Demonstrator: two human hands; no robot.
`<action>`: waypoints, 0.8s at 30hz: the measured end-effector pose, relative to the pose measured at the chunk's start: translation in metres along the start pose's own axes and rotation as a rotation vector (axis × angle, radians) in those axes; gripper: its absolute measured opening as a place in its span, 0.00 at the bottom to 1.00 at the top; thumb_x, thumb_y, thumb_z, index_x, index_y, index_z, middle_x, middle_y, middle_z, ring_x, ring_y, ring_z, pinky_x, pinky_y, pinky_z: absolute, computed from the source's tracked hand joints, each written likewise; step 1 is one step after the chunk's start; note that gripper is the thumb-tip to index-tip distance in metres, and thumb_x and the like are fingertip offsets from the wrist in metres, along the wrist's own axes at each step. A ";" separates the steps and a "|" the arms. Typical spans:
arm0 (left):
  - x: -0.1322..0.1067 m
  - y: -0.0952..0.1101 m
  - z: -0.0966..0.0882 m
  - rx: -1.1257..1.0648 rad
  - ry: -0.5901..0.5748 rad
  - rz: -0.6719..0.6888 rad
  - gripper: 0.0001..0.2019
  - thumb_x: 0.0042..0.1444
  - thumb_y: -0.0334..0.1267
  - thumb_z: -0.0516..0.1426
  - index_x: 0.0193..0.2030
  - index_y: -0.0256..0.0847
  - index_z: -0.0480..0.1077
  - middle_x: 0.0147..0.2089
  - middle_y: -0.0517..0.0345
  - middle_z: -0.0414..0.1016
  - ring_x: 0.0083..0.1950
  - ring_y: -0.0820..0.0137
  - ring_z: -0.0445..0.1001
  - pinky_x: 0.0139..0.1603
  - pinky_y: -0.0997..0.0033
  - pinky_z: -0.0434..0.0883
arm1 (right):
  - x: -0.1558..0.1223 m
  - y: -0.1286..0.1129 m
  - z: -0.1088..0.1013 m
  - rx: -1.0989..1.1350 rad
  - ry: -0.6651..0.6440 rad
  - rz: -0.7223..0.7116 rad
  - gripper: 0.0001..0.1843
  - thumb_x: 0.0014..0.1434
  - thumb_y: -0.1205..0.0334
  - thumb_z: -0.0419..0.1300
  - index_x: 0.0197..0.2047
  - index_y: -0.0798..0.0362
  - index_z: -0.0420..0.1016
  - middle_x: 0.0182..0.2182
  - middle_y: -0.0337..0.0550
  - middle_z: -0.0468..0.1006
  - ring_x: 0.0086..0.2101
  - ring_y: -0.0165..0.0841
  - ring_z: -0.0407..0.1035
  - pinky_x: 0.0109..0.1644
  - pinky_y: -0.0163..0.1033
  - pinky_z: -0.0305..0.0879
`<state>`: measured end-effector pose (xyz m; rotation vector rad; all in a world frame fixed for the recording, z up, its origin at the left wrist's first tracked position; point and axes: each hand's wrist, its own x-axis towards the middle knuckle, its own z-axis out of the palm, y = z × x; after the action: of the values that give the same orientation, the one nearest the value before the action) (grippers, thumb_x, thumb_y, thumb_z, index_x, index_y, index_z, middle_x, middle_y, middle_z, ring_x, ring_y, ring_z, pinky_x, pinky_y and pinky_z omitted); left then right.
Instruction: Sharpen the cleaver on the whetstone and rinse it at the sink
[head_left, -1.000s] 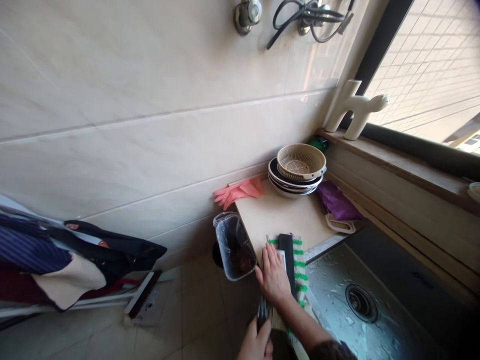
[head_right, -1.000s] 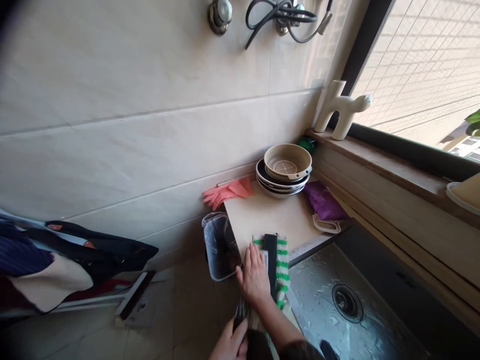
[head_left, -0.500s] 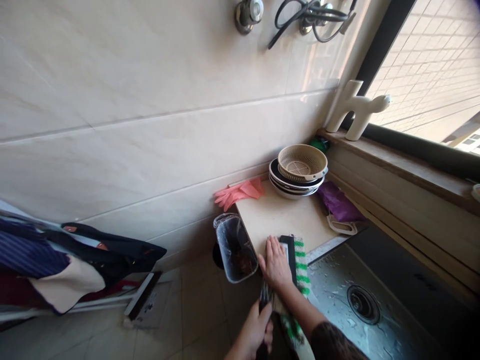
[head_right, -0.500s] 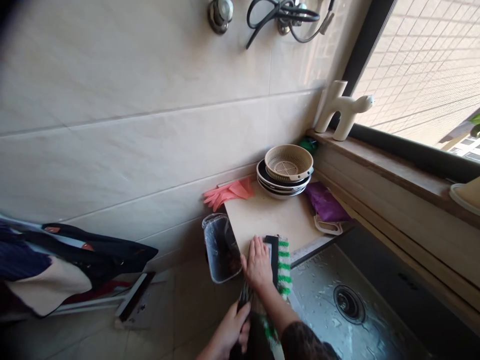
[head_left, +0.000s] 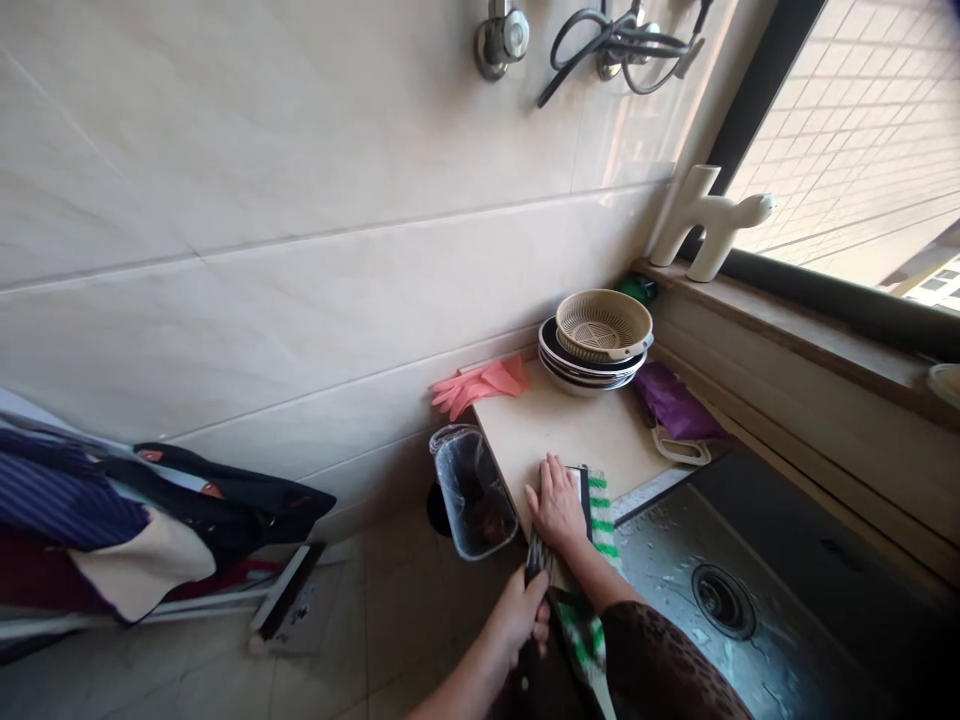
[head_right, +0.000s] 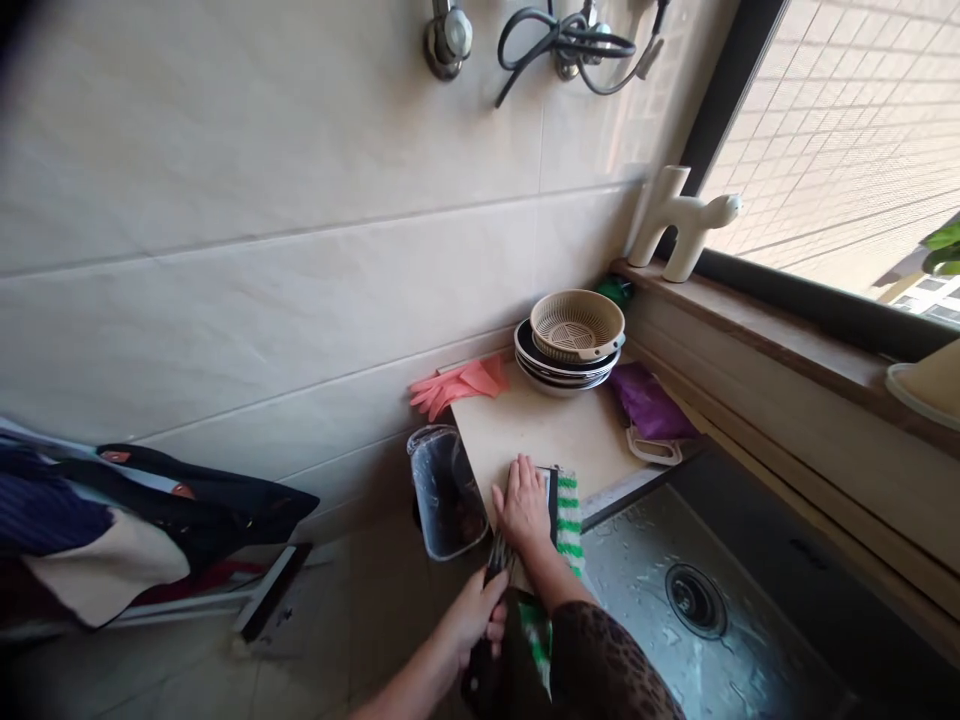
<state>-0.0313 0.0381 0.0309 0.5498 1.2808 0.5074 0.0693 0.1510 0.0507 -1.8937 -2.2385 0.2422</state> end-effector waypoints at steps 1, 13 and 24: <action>-0.002 -0.007 -0.001 0.010 0.003 0.006 0.36 0.47 0.71 0.57 0.50 0.43 0.59 0.18 0.75 0.55 0.15 0.78 0.52 0.19 0.76 0.56 | -0.008 -0.001 0.003 0.007 0.013 -0.015 0.33 0.68 0.52 0.47 0.67 0.70 0.59 0.68 0.63 0.56 0.68 0.49 0.48 0.69 0.52 0.47; -0.052 0.078 0.009 0.025 0.108 0.372 0.34 0.48 0.72 0.54 0.47 0.44 0.60 0.20 0.75 0.55 0.15 0.79 0.52 0.16 0.77 0.56 | -0.007 0.015 -0.070 0.510 0.340 0.085 0.33 0.67 0.54 0.47 0.70 0.62 0.52 0.66 0.64 0.61 0.66 0.47 0.55 0.66 0.56 0.56; -0.097 0.072 0.076 0.254 0.221 0.913 0.27 0.66 0.53 0.48 0.63 0.36 0.63 0.62 0.38 0.68 0.63 0.55 0.67 0.65 0.57 0.63 | -0.154 0.010 -0.094 1.000 0.014 -0.027 0.50 0.52 0.54 0.64 0.73 0.50 0.45 0.67 0.59 0.61 0.66 0.50 0.55 0.61 0.54 0.65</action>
<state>0.0187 0.0247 0.1638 1.3369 1.2621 1.1898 0.1277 0.0010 0.1317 -1.2767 -1.5998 1.0855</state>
